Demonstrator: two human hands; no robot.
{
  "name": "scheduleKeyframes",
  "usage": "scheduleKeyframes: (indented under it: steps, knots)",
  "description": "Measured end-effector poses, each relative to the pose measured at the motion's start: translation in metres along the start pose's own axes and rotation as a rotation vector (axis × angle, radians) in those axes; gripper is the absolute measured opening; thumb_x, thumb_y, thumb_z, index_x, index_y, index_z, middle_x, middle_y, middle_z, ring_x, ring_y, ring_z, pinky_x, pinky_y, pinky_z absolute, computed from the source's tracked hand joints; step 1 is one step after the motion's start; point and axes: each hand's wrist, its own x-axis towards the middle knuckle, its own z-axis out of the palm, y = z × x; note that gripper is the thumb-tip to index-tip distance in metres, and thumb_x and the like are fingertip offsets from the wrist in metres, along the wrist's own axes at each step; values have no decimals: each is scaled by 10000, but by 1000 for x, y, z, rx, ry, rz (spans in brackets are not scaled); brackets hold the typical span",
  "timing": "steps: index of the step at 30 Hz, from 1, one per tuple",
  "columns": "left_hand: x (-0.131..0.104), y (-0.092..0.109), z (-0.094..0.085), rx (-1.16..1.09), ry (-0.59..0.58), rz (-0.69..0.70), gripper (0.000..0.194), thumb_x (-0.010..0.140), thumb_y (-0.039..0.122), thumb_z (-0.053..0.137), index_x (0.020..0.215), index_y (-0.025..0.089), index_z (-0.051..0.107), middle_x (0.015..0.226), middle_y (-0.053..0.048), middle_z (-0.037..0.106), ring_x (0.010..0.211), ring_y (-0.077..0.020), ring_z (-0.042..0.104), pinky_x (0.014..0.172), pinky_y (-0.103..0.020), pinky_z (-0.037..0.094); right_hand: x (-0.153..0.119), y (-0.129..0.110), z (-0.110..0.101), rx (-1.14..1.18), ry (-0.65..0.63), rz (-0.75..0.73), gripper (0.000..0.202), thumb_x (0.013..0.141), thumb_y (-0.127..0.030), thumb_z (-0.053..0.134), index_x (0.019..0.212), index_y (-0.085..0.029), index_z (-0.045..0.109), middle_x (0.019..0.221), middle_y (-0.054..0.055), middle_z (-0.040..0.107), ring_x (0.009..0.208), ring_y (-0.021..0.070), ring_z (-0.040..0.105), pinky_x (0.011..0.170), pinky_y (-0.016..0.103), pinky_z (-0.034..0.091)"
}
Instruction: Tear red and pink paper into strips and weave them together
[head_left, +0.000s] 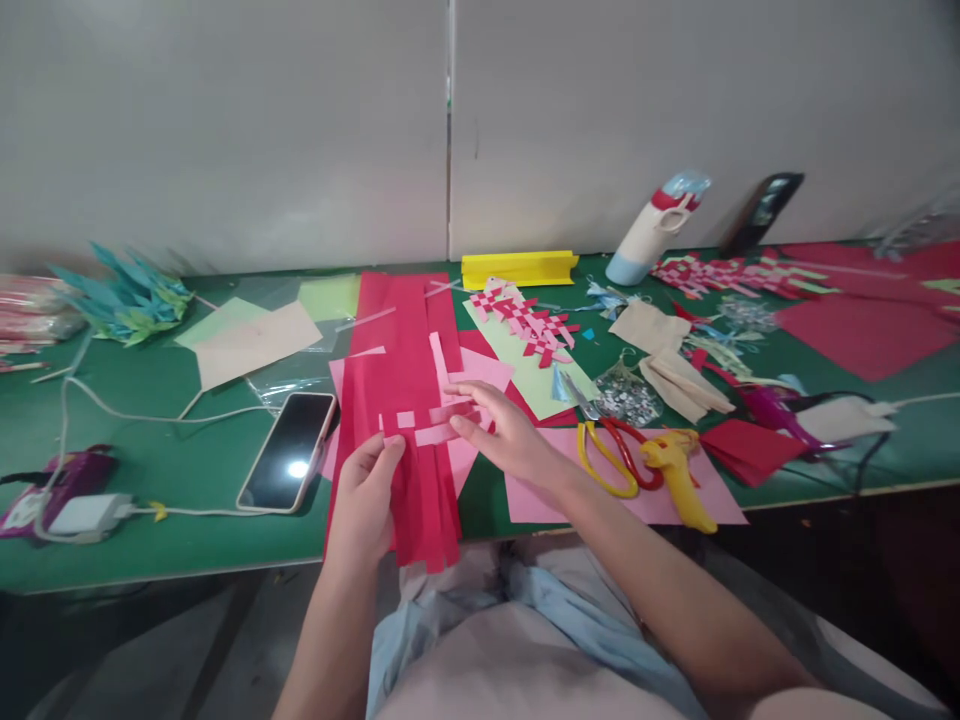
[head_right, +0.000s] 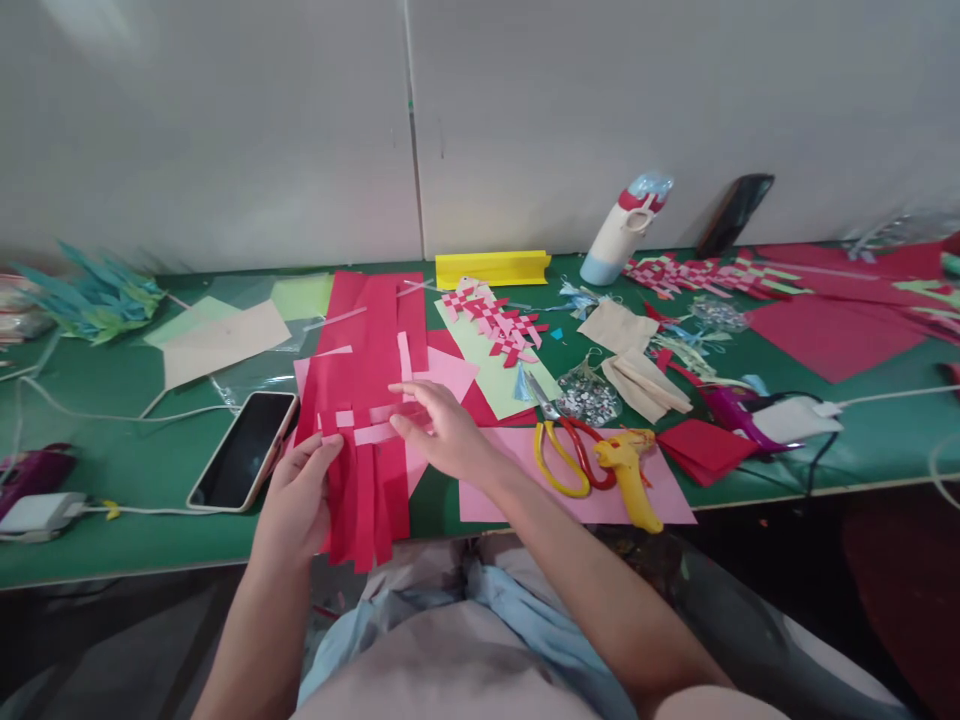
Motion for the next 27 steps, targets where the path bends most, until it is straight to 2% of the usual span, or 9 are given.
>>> scheduleKeyframes:
  steps: [2,5,7,9,13,16,21,23,27]
  knots:
    - [-2,1,5,-27,-24,-29,273,660,399,735,811,187,653,694,7,676,666,-162,650,595,-242,490,6,-3,-10,-24,-86,3,282,909,-374,484,1113,-218,601,1209,81,594,1189,208,507,1011,377,400]
    - [-2,-6,10,-58,-37,-56,257,654,384,743,785,183,653,684,6,682,700,-174,668,624,-253,508,12,-1,-19,-34,-219,65,263,895,-387,490,909,-170,639,942,57,646,926,181,584,837,307,450]
    - [-2,-12,13,-84,-54,-72,262,652,373,751,795,175,657,703,-5,694,740,-185,678,662,-265,518,13,4,-22,-50,-275,122,285,877,-408,499,785,-155,595,745,6,570,718,132,525,680,253,416]
    - [-3,-19,15,-94,-117,-78,292,644,335,770,851,160,664,760,-25,713,788,-190,684,712,-272,520,14,10,-22,-67,-303,157,322,863,-433,500,691,-161,514,645,-35,442,613,98,414,583,229,340]
    - [-4,-32,15,-69,-230,-109,377,638,261,794,962,135,648,853,-63,733,791,-188,691,747,-290,523,14,20,-21,-88,-333,173,345,847,-428,492,626,-180,398,618,-52,302,588,89,317,549,226,269]
    - [-5,-38,15,-53,-205,-117,383,633,266,802,954,136,640,848,-64,737,763,-187,695,747,-307,530,15,24,-23,-92,-351,166,326,835,-392,486,610,-184,374,611,-50,292,593,92,312,555,227,264]
    - [-5,-40,15,-41,-199,-106,402,633,291,802,971,144,641,841,-58,740,762,-196,700,753,-320,536,18,27,-32,-131,-400,181,287,830,-369,471,625,-169,449,592,-46,356,574,89,318,557,231,264]
    - [-6,-40,15,-30,-193,-97,391,636,292,801,963,147,644,831,-49,739,748,-188,699,750,-315,538,18,25,-36,-165,-447,200,316,822,-396,491,610,-170,434,577,-51,323,554,81,286,535,230,235]
    - [-7,-42,15,-27,-185,-95,390,646,299,796,967,145,639,835,-48,740,733,-188,697,722,-310,543,21,22,-42,-223,-567,222,417,781,-455,560,583,-188,308,581,-66,213,539,68,202,509,236,158]
